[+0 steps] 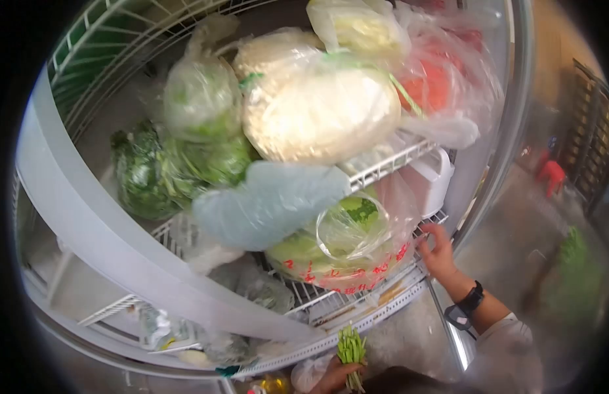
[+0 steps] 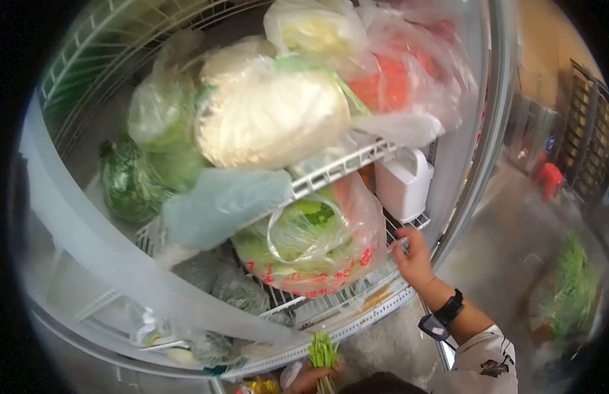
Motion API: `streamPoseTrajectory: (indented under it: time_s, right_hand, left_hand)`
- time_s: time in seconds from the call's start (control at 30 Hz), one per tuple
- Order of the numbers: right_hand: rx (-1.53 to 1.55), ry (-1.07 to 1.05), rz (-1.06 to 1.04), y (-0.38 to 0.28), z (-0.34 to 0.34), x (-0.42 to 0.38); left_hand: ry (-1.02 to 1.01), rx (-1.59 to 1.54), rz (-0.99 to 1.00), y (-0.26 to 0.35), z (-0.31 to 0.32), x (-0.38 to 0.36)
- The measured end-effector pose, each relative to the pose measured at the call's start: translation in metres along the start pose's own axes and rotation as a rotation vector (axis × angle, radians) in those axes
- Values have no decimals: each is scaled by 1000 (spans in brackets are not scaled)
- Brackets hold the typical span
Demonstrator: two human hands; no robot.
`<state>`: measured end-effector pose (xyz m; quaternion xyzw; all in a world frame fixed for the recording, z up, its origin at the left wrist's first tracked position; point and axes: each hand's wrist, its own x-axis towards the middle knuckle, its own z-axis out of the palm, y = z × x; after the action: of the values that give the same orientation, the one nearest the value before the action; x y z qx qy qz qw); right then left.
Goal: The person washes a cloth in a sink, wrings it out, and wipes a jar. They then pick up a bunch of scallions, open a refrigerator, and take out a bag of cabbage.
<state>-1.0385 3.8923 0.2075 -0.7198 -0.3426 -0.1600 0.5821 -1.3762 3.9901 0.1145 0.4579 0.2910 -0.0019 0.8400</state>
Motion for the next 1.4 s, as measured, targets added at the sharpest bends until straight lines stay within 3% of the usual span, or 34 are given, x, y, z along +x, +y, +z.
streamPoseTrajectory:
  time_s: [0.1, 0.23, 0.37, 0.43, 0.57, 0.6, 0.73, 0.93, 1.0, 1.13, 1.23, 1.4]
  right_hand:
    - [-113, 144, -325, -111, -48, 49]
    - [-130, -22, -753, -209, -55, 113]
    - [-433, -197, -991, -246, -22, 165]
    - [-467, -253, -994, -250, -17, 180]
    - [-577, -262, -1038, -249, -14, 208]
    - [-595, -264, -1051, -248, -13, 214]
    - [-637, -151, -1034, -246, 5, 255]
    - [-283, -79, -994, -251, 29, 282]
    - [-319, -107, -972, -247, 30, 273]
    - [-619, -234, -928, -247, 19, 247]
    - [-606, -414, -614, -232, 20, 231]
    - [-494, -363, -646, -217, 9, 218]
  left_hand:
    - [-5, -7, 53, 40, 7, -43]
    - [12, -67, 71, 94, 33, -92]
    - [136, 87, 235, 131, 73, -116]
    - [149, 72, 323, 146, 89, -124]
    - [44, 383, 423, 177, 103, -133]
    - [58, 375, 373, 183, 108, -134]
    - [123, 461, 515, 210, 135, -134]
    - [196, 722, 830, 261, 177, -115]
    - [218, 800, 890, 275, 190, -109]
    - [146, 735, 874, 286, 204, -97]
    - [131, 707, 815, 277, 202, -91]
    - [137, 671, 693, 260, 194, -90]
